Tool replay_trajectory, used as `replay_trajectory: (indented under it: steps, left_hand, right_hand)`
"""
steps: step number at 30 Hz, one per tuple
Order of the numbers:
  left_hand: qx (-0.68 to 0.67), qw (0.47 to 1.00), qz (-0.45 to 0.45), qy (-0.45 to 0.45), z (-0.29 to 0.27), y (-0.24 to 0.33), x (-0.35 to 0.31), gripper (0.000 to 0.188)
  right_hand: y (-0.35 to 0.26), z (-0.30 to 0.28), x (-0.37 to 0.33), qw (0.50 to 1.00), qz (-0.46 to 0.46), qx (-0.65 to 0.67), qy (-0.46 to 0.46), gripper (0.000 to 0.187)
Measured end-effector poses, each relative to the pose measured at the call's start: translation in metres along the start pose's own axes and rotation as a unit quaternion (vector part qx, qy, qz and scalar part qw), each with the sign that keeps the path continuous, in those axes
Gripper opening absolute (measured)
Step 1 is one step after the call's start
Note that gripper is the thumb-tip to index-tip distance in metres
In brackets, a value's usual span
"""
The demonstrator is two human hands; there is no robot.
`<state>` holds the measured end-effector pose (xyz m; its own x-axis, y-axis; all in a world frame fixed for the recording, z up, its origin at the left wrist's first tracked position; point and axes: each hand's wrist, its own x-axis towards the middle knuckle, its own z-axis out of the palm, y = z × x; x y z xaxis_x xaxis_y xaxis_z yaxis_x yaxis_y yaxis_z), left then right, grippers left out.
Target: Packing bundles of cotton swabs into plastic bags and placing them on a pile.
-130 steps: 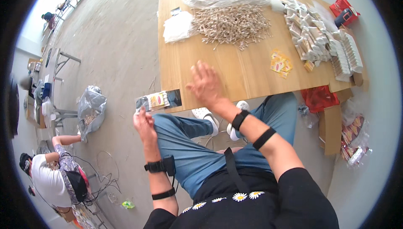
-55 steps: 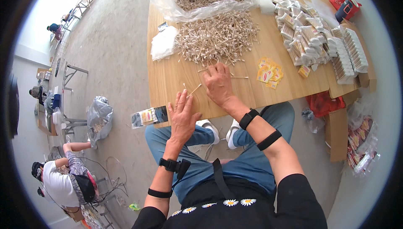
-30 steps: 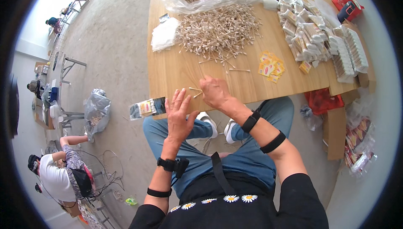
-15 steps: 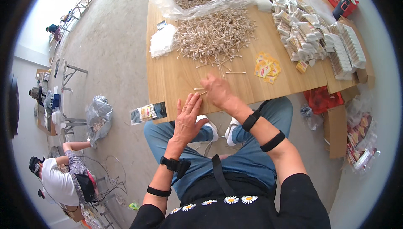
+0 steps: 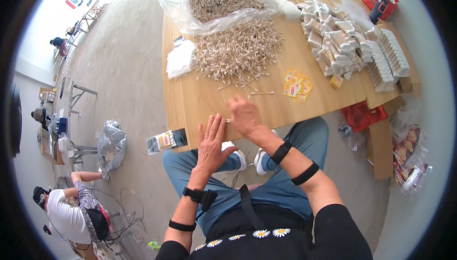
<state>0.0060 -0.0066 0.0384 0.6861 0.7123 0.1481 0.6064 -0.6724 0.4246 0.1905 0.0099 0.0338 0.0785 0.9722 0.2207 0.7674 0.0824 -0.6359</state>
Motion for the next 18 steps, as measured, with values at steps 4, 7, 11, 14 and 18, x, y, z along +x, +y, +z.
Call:
replay_trajectory:
  steps: [4, 7, 11, 14, 18]
  left_hand:
    - [0.009, 1.0, 0.017, -0.011, 0.002, 0.0, 0.003, 0.104]
    - [0.029, 0.999, 0.012, -0.021, 0.011, -0.009, 0.002, 0.108]
    - [0.07, 0.997, 0.015, -0.013, 0.019, -0.012, -0.003, 0.11]
    - [0.081, 0.997, 0.009, -0.01, 0.022, -0.011, 0.0, 0.112]
    - [0.093, 0.996, 0.01, -0.008, 0.024, -0.013, 0.004, 0.111]
  right_hand:
    - [0.045, -0.036, -0.001, 0.97, 0.076, -0.186, 0.133, 0.011]
    - [0.068, -0.021, -0.019, 0.959, 0.118, -0.231, 0.115, 0.01]
    - [0.049, -0.02, -0.027, 0.961, 0.104, -0.25, 0.052, 0.008]
    - [0.04, -0.013, -0.01, 0.964, 0.092, -0.236, 0.085, 0.007]
    - [0.035, 0.003, 0.015, 0.958, 0.122, -0.218, 0.141, 0.012]
